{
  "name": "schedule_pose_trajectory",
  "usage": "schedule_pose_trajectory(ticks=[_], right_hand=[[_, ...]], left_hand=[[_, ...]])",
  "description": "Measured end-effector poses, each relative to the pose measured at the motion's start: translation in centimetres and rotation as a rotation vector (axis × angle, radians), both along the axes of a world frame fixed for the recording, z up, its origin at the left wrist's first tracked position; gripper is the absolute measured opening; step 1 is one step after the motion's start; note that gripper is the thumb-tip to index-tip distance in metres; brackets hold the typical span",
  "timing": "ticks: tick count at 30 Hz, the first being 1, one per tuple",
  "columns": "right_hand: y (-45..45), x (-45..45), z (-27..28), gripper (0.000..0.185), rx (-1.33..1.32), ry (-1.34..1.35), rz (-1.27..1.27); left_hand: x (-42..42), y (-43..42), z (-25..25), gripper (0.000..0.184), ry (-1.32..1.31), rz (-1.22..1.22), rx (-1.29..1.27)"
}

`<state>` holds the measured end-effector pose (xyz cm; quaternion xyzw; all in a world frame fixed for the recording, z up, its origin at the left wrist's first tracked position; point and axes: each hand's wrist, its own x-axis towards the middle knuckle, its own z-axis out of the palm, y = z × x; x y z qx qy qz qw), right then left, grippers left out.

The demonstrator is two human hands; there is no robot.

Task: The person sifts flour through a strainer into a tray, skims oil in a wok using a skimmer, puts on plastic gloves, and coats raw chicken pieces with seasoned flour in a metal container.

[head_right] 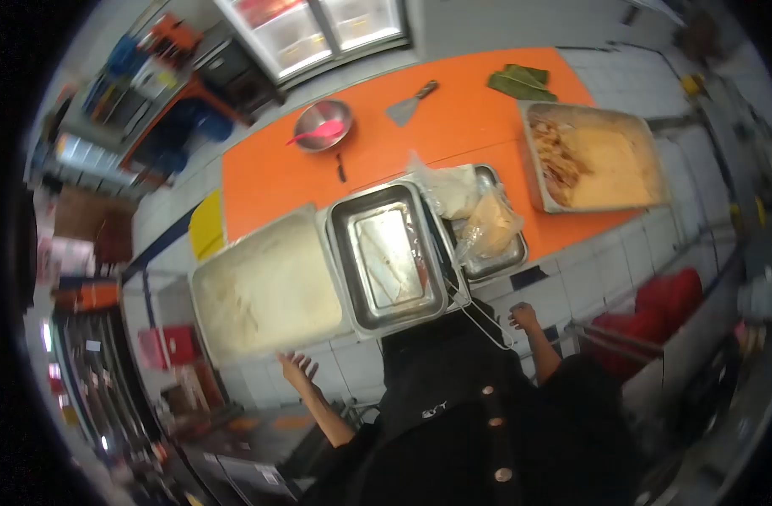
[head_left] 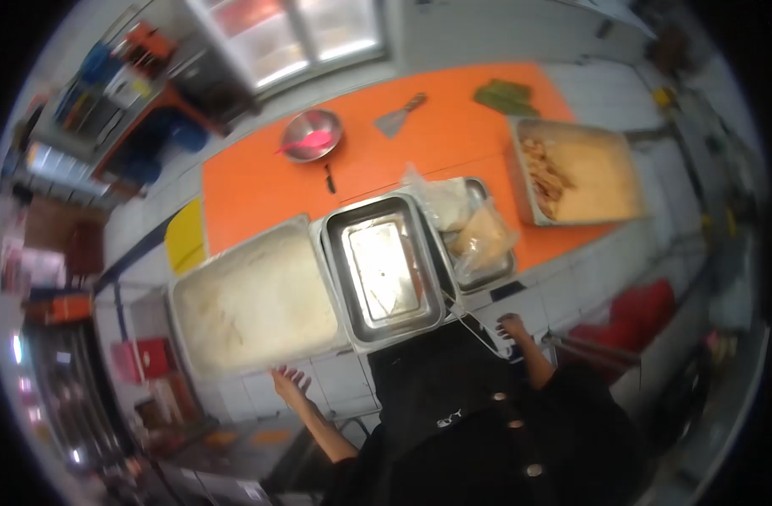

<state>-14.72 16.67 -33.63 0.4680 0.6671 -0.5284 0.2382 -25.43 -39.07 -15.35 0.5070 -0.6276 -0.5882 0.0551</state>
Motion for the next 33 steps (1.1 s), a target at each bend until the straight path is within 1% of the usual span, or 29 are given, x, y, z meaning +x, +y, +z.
schedule_pose_trajectory(ticks=[1, 2, 3, 4, 5, 7, 9, 11, 13, 15, 17, 19, 22, 24, 25, 26, 28, 29, 30, 32, 33], right_hand=[[-0.2, 2.1, -1.5, 0.024, 0.03, -0.01, -0.066], [-0.2, 5.3, -4.1, 0.025, -0.088, 0.052, -0.09], [0.0, 8.6, -6.9, 0.026, -0.198, 0.128, -0.109], [-0.1, 13.1, -9.9, 0.029, -0.24, 0.204, -0.249], [-3.0, 12.3, -6.3, 0.029, -0.13, 0.11, -0.203], [-9.0, 10.8, 1.4, 0.03, 0.063, -0.099, -0.115], [-12.8, 12.6, 0.2, 0.029, 0.005, -0.219, -0.194], [-15.7, 15.2, -3.1, 0.028, -0.02, -0.294, -0.248], [-18.8, 17.2, -1.0, 0.028, -0.039, -0.34, -0.221], [-20.6, 17.4, 2.2, 0.028, -0.039, -0.346, -0.132], [-21.0, 16.8, 3.9, 0.028, -0.006, -0.329, -0.03], [-20.5, 15.7, 5.1, 0.028, 0.021, -0.287, -0.057], [-17.3, 14.2, 6.4, 0.028, -0.024, -0.163, -0.37], [-14.6, 13.1, 7.3, 0.027, 0.036, -0.097, -0.367], [-13.6, 12.4, 7.5, 0.028, 0.117, -0.077, -0.403], [-11.4, 13.8, 5.3, 0.028, 0.108, 0.041, -0.426], [-8.3, 13.0, 5.7, 0.025, 0.166, 0.108, -0.453], [-7.8, 11.0, 9.0, 0.025, 0.232, 0.049, -0.467], [-5.7, 11.1, 9.0, 0.021, 0.239, 0.092, -0.427], [-1.1, 10.0, 9.9, 0.019, 0.3, 0.155, -0.474], [1.7, 9.2, 10.3, 0.021, 0.309, 0.248, -0.501]], left_hand=[[-0.4, -0.3, -1.2, 0.064, 0.079, 0.111, -0.014], [-1.1, -0.6, -2.2, 0.065, 0.146, 0.213, -0.023], [-2.3, -0.7, -2.1, 0.068, 0.237, 0.282, -0.035], [-3.6, -1.0, -1.9, 0.07, 0.329, 0.365, -0.041], [-4.0, -2.5, -4.2, 0.07, 0.32, 0.326, -0.002], [-5.3, -6.4, -10.1, 0.072, 0.158, 0.48, -0.159], [-7.7, -7.6, -10.6, 0.072, 0.099, 0.501, -0.194], [-10.2, -8.2, -9.9, 0.072, 0.103, 0.48, -0.178], [-12.6, -8.9, -9.7, 0.072, 0.104, 0.463, -0.171], [-14.7, -9.5, -9.6, 0.072, 0.103, 0.454, -0.173], [-16.9, -10.2, -9.2, 0.072, 0.1, 0.456, -0.188], [-19.2, -10.6, -8.6, 0.072, 0.096, 0.465, -0.199], [-23.0, -10.4, -7.2, 0.072, 0.071, 0.507, -0.219], [-25.8, -9.8, -5.7, 0.073, 0.043, 0.555, -0.227], [-27.0, -9.4, -4.9, 0.073, 0.059, 0.565, -0.242], [-28.3, -8.8, -4.1, 0.073, 0.02, 0.601, -0.226], [-31.0, -7.6, -3.2, 0.074, -0.011, 0.626, -0.218], [-32.3, -7.4, -3.3, 0.074, -0.017, 0.621, -0.216], [-33.6, -7.8, -4.1, 0.074, -0.025, 0.594, -0.221], [-36.2, -11.5, -8.3, 0.073, 0.043, 0.499, -0.211], [-36.9, -11.9, -9.6, 0.073, 0.103, 0.431, -0.209]])
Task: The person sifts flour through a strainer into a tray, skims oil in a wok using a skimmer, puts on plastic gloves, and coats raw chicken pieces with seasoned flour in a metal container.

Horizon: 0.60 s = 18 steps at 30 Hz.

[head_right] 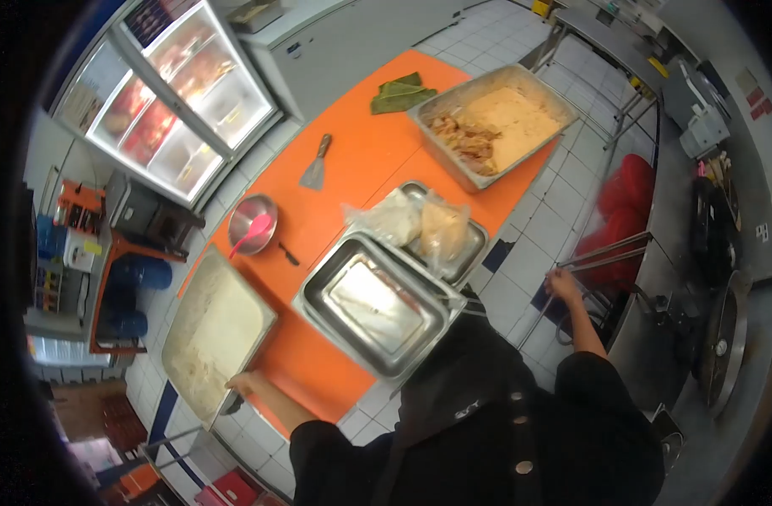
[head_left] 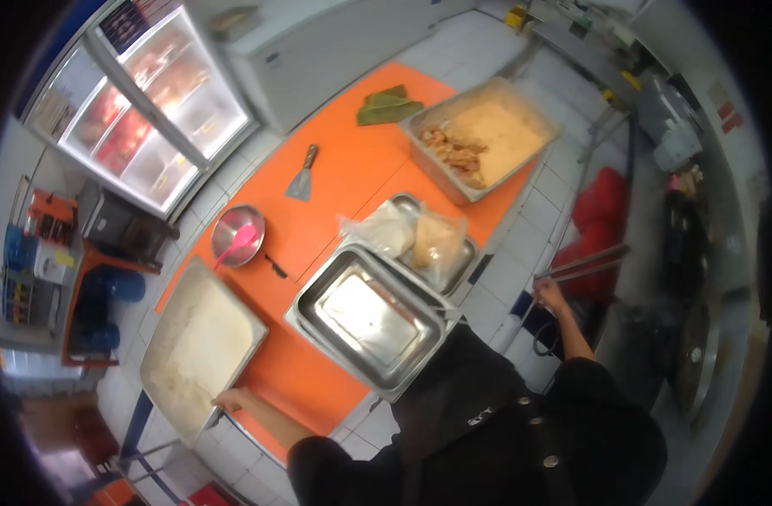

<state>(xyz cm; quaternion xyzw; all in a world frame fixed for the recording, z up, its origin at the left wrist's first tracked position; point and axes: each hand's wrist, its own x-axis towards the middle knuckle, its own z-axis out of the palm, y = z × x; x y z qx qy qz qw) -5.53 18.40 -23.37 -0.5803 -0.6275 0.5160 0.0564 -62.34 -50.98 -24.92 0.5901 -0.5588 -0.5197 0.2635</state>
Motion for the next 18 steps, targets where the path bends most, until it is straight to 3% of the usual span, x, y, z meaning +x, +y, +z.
schedule_pose_trajectory(ticks=[2, 5, 8, 10, 11, 12, 13, 14, 15, 17, 18], right_hand=[[6.4, -2.6, 0.7, 0.027, 0.008, 0.18, -0.062], [16.2, -9.5, 3.9, 0.043, 0.059, 0.366, -0.095], [23.5, -18.8, 7.7, 0.048, -0.041, 0.547, -0.364], [27.8, -21.8, 5.8, 0.045, -0.105, 0.62, -0.442], [29.9, -23.1, 2.2, 0.037, 0.077, 0.609, -0.5], [31.5, -23.9, 0.1, 0.031, 0.265, 0.601, -0.554], [31.5, -24.2, 1.0, 0.031, 0.251, 0.601, -0.549], [30.4, -24.3, 3.3, 0.033, 0.246, 0.561, -0.568], [29.4, -24.0, 4.3, 0.037, 0.241, 0.519, -0.584], [28.2, -22.6, 3.4, 0.034, 0.228, 0.6, -0.592], [27.7, -21.7, 3.1, 0.031, 0.231, 0.69, -0.6]], left_hand=[[1.2, 4.4, 3.6, 0.073, 0.434, 0.046, 0.178], [5.2, 8.7, 5.5, 0.072, 0.359, -0.175, 0.073], [7.9, 18.5, 9.6, 0.067, 0.372, -0.303, -0.003], [8.3, 26.3, 10.9, 0.056, 0.421, -0.76, -0.295], [6.6, 30.9, 11.3, 0.042, 0.596, -0.911, -0.187], [8.4, 40.2, 16.3, 0.034, 0.553, -1.031, -0.167], [8.2, 46.4, 16.9, 0.032, 0.711, -1.279, -0.417], [7.3, 50.3, 16.8, 0.031, 0.603, -1.575, -0.06], [8.5, 56.8, 19.6, 0.033, 0.374, -1.763, -0.132], [7.9, 64.5, 16.6, 0.042, 0.259, -1.933, -0.163], [7.1, 66.9, 14.1, 0.049, 0.072, -1.972, -0.382]])
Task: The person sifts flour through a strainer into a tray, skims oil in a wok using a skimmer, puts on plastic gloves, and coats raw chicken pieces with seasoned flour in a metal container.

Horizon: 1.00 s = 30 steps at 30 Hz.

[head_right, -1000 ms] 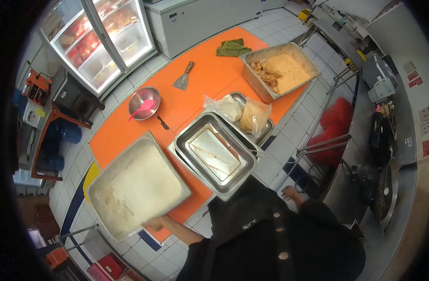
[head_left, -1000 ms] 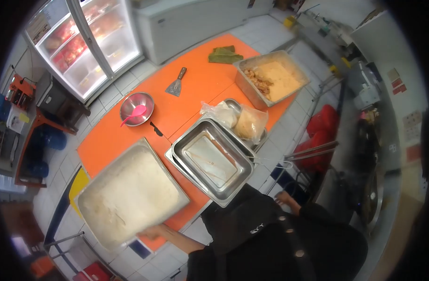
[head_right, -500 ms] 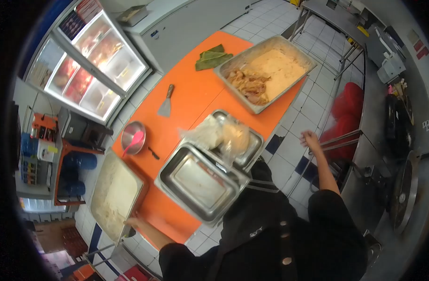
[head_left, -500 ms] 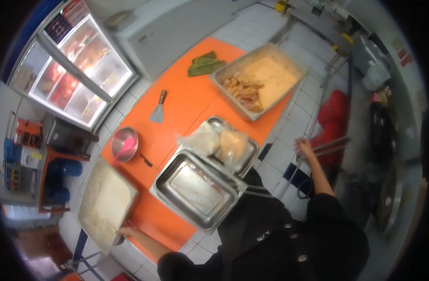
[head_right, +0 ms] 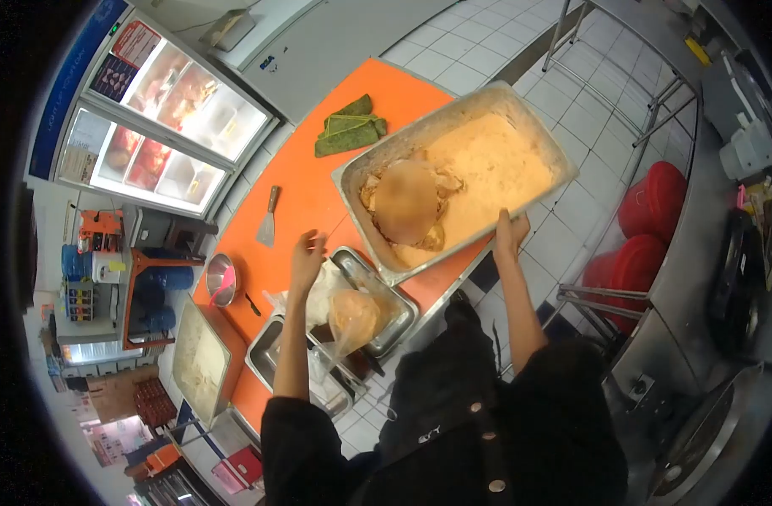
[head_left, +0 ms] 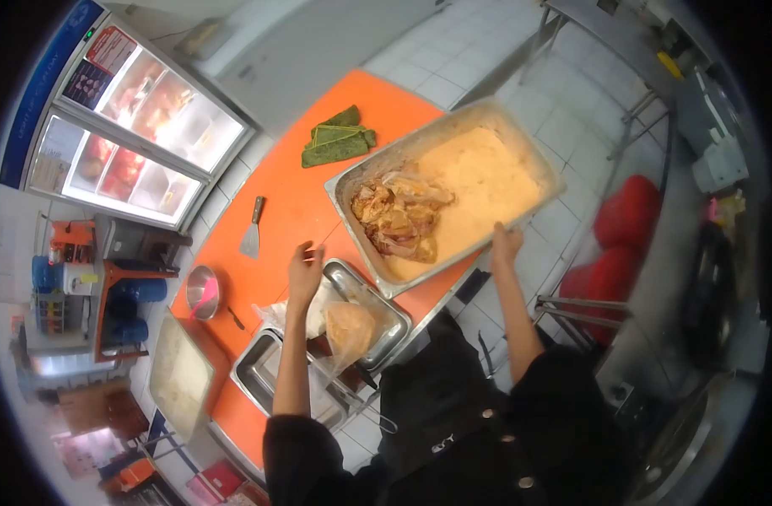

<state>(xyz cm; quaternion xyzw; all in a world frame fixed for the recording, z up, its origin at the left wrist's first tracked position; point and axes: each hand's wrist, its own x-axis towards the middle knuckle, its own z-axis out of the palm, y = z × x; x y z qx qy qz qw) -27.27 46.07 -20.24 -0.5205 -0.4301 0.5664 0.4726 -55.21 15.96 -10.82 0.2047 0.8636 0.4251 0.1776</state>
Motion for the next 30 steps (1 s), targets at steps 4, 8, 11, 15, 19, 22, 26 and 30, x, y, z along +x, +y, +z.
schedule_pose_trajectory(ticks=[4, 8, 11, 15, 19, 22, 26, 30], right_hand=[[-1.7, 5.6, 0.5, 0.02, -0.069, -0.036, -0.151], [1.4, 11.3, 2.1, 0.012, 0.105, -0.236, -0.13], [2.6, 10.7, 12.0, 0.019, 0.249, -0.617, -0.076], [4.4, 16.8, 14.2, 0.043, 0.327, -0.957, -0.029], [-0.8, 18.3, 21.3, 0.025, 0.326, -0.608, -0.111], [-8.4, 16.2, 27.9, 0.027, 0.341, -0.414, -0.082], [-21.2, 13.5, 32.4, 0.029, 0.594, -0.229, -0.122], [-32.2, 11.5, 30.4, 0.026, 0.7, 0.011, 0.149]], left_hand=[[3.0, 5.2, -5.0, 0.056, -0.464, -0.055, -0.156], [8.6, 9.6, -2.3, 0.047, -0.48, -0.064, -0.178], [10.5, 11.0, -2.9, 0.035, -0.447, -0.166, -0.257], [15.3, 8.6, -5.6, 0.041, -0.36, -0.088, 0.056], [16.8, 3.3, 5.6, 0.031, -0.432, 0.01, 0.2], [17.0, -3.4, 12.2, 0.031, -0.351, 0.068, 0.377], [17.3, -17.9, 19.1, 0.03, -0.205, 0.08, 0.549], [18.9, -34.3, 18.3, 0.02, -0.11, 0.254, 0.993]])
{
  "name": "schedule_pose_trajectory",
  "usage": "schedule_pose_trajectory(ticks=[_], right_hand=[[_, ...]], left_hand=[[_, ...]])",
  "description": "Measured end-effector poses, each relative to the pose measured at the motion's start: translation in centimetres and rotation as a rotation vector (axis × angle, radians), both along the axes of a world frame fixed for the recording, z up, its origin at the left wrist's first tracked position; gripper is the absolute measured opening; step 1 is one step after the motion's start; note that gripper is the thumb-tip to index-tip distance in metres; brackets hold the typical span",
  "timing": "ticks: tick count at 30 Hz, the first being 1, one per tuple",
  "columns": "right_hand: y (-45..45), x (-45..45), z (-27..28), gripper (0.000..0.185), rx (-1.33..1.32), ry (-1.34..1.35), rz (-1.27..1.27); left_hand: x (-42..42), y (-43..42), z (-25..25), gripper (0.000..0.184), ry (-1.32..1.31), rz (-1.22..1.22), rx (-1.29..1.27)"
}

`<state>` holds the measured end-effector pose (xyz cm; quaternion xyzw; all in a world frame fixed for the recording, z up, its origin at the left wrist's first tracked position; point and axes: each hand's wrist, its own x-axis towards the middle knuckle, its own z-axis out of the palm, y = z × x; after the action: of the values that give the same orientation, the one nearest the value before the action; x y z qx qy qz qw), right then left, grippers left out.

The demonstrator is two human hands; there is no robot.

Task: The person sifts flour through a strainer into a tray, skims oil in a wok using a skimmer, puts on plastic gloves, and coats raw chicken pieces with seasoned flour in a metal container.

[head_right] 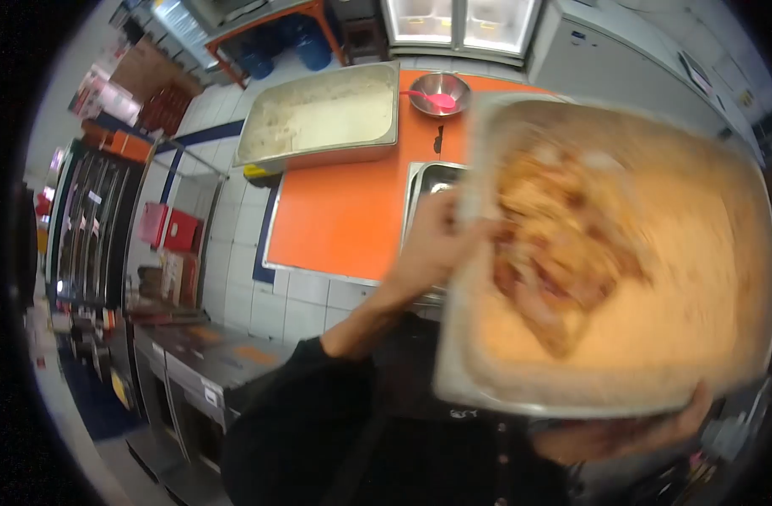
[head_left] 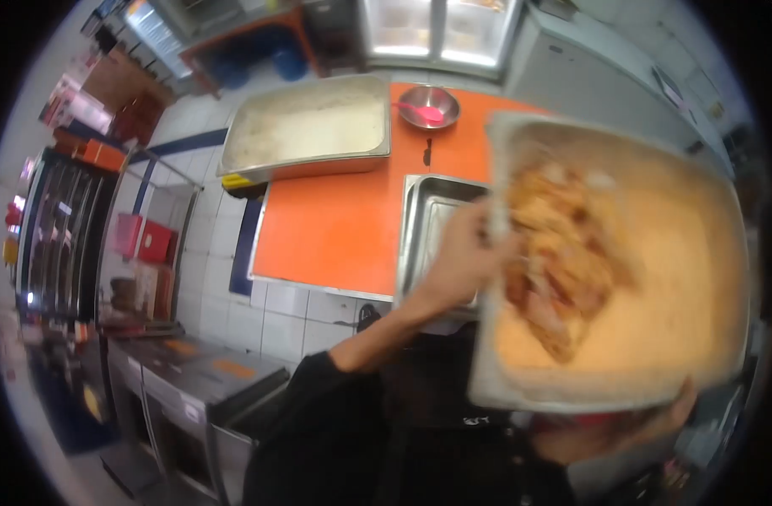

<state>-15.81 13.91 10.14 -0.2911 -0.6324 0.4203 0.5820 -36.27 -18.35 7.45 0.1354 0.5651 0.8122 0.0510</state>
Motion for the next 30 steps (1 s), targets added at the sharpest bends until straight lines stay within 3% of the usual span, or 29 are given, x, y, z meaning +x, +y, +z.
schedule_pose_trajectory(ticks=[1, 3, 4, 5, 6, 7, 8, 9, 10, 11, 14, 17, 22, 24, 27, 30], right_hand=[[-2.8, -1.3, -0.8, 0.026, 0.018, 0.026, 0.14], [-8.7, -4.7, -1.7, 0.025, 0.081, 0.003, 0.387], [-14.2, -7.3, -1.1, 0.024, 0.275, -0.22, 0.243], [-18.9, -9.0, -0.6, 0.021, 0.12, -0.217, 0.416], [-23.7, -10.8, 0.0, 0.018, -0.056, -0.217, 0.568], [-28.5, -12.6, 0.5, 0.017, -0.234, -0.229, 0.685], [-31.5, -13.5, 0.1, 0.016, -0.463, -0.408, 0.85], [-33.9, -15.3, -2.8, 0.018, -0.369, -0.338, 1.024], [-36.4, -16.4, -4.3, 0.016, -0.451, -0.245, 1.16], [-38.4, -16.5, -4.4, 0.017, -0.698, -0.405, 1.233], [-44.2, -17.4, -9.0, 0.019, -0.752, -0.429, 1.286], [-45.9, -18.0, -11.9, 0.022, -0.634, -0.627, 1.392], [-46.1, -15.1, -15.0, 0.024, -0.626, -0.782, 1.412], [-45.6, -14.3, -15.3, 0.022, -0.716, -0.848, 1.583], [-45.0, -13.0, -16.1, 0.027, -1.037, -0.98, 1.698], [-44.2, -12.8, -18.6, 0.033, -1.363, -1.111, 1.738]], left_hand=[[0.9, -5.7, 1.3, 0.025, -0.066, 0.054, -0.189], [3.1, -15.0, 0.9, 0.03, -0.122, 0.244, -0.105], [4.6, -19.2, 1.9, 0.033, -0.136, 0.364, -0.192], [6.2, -23.8, -1.0, 0.037, -0.167, 0.726, -0.377], [7.7, -28.3, -1.3, 0.042, -0.194, 0.609, -0.28], [10.0, -32.3, -1.0, 0.045, -0.225, 0.68, -0.448], [12.1, -37.0, -3.7, 0.046, -0.327, 0.949, -0.633], [13.5, -38.6, -2.6, 0.044, -0.342, 0.917, -0.606], [14.7, -42.5, -3.9, 0.041, -0.225, 0.756, -0.556], [16.4, -44.6, -4.2, 0.04, -0.246, 0.777, -0.61], [19.6, -48.2, -4.7, 0.037, -0.348, 0.908, -0.591], [21.9, -51.5, -8.1, 0.037, -0.537, 0.881, -0.778], [22.9, -50.9, -13.4, 0.033, -0.54, 0.784, -0.684], [22.7, -51.8, -17.2, 0.033, -0.604, 0.78, -0.37], [20.8, -55.4, -23.3, 0.034, -0.633, 0.793, -0.472], [17.6, -55.7, -25.4, 0.031, -0.681, 0.843, -0.288]])
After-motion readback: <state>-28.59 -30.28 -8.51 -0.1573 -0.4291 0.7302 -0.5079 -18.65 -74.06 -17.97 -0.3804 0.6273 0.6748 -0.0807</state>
